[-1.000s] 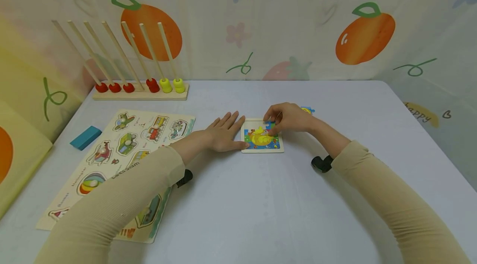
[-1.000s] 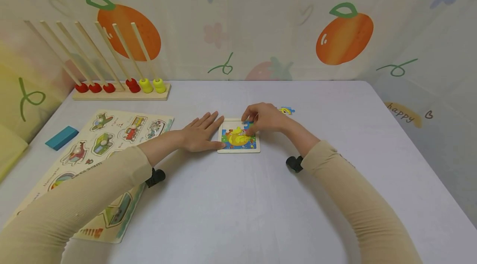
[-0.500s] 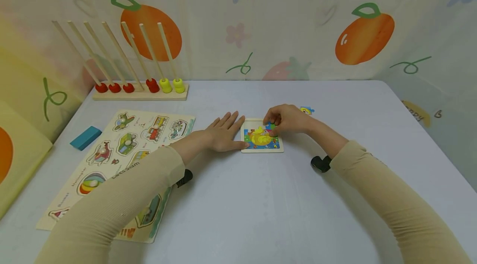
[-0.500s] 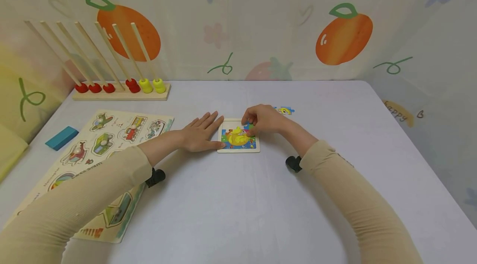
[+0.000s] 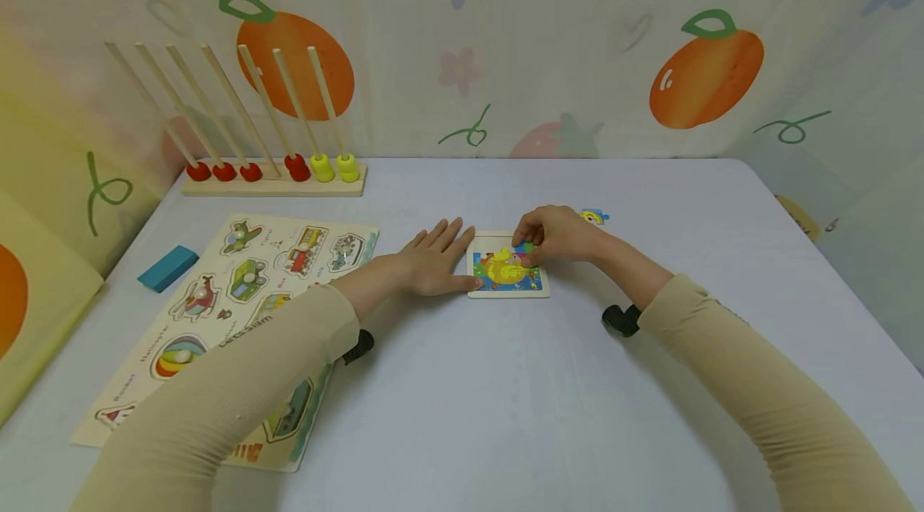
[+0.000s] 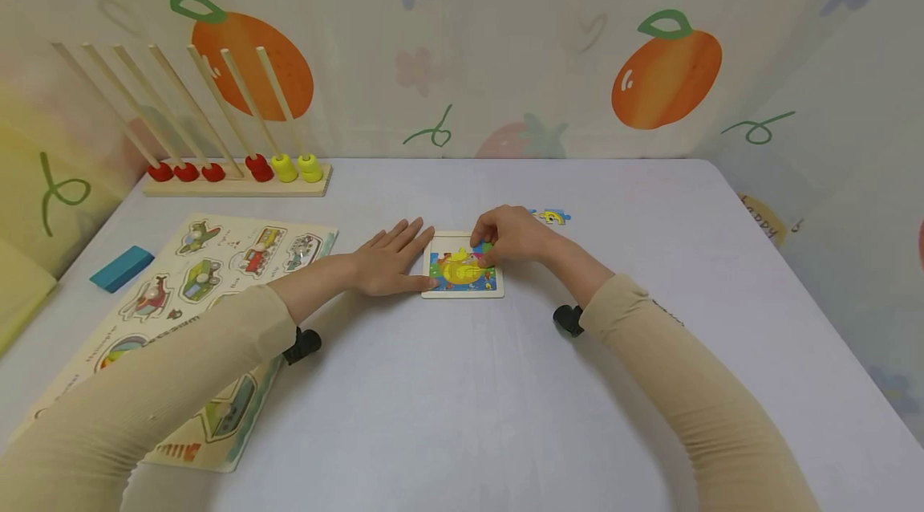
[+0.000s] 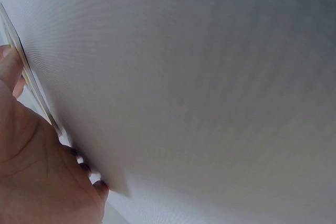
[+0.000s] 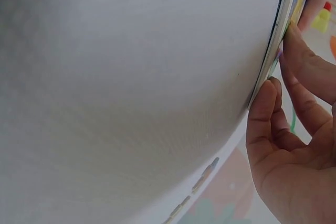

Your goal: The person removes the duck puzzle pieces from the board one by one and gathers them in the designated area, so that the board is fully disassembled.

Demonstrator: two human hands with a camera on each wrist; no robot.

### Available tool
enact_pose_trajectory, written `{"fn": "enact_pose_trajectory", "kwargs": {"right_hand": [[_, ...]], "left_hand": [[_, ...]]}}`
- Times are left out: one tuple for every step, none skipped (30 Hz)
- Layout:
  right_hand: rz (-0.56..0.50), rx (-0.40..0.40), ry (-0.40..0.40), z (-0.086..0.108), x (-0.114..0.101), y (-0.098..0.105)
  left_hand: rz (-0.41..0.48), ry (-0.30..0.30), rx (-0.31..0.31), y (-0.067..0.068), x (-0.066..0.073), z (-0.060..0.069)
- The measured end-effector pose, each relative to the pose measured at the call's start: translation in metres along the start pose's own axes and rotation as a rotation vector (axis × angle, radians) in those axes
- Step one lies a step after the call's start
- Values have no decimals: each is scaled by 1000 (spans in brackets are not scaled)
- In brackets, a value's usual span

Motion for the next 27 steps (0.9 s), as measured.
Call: {"fn": "enact_pose_trajectory", "kwargs": {"right_hand": [[1,0,0,0,0,0],[1,1,1,0,-1,0],[2,1,4,0,-1,0],[2,2,6,0,-1,0],[2,2,8,0,-2,0],[2,3,9,0,-2,0],[4,3,12,0,-2,1],[6,5,13,1,-2,1],[9,6,14,1,-3,1],[13,9,15,1,-3,1],[16,13,15,1,-3,2],[20,18,17,2,-3,2],[22,22,20,2,-3,2],[26,28,22,2,-3,2],[28,33,23,2,-4,2],[30,37,24,1,-3,2],[33,41,26,1,-3,1],[38,44,27,1,-3,1],[44,46,26,1,-2,1],[47,47,25,1,-2,1],[51,47,23,1,-2,1],[55,47,24,1,-2,1],[61,48,25,1,-2,1],[63,49,26,1,-2,1],[63,48,28,1,-3,1],[62,49,30,1,-3,2],[61,48,29,1,-3,2]], "left_hand": [[0,-1,2,0,0,0],[0,-1,3,0,0,0],[2,-2,3,0,-1,0],[3,-4,4,0,-1,0],[4,-4,3,0,-1,0],[4,-7,3,0,-1,0],[3,-7,2,0,-1,0],[5,-9,2,0,-2,0],[6,-10,2,0,-2,0],[7,-13,3,0,-2,0],[5,-13,4,0,-2,0],[5,-14,4,0,-1,0],[5,-13,3,0,-1,0],[5,-11,1,0,-1,0],[5,-10,-1,0,-1,1],[4,-8,-5,0,-1,1],[3,-7,-8,1,0,2],[6,-7,-12,1,0,2],[6,-7,-15,1,1,3],[7,-8,-18,2,2,4],[7,-8,-19,2,3,5],[6,-9,-19,3,4,7],[7,-13,-19,4,4,8],[9,-16,-18,5,5,9],[8,-19,-17,5,6,10],[7,-18,-18,6,6,10],[6,-16,-18,6,6,11]]}}
Point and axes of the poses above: each hand's wrist, its own z-axis away from the middle knuckle, its own y-axis out of the back of the hand, x = y × z, the point moved 1 cm from there along -z, towards the middle knuckle, and after that the axes turned 3 degrees about z, right-handed, at the moved point
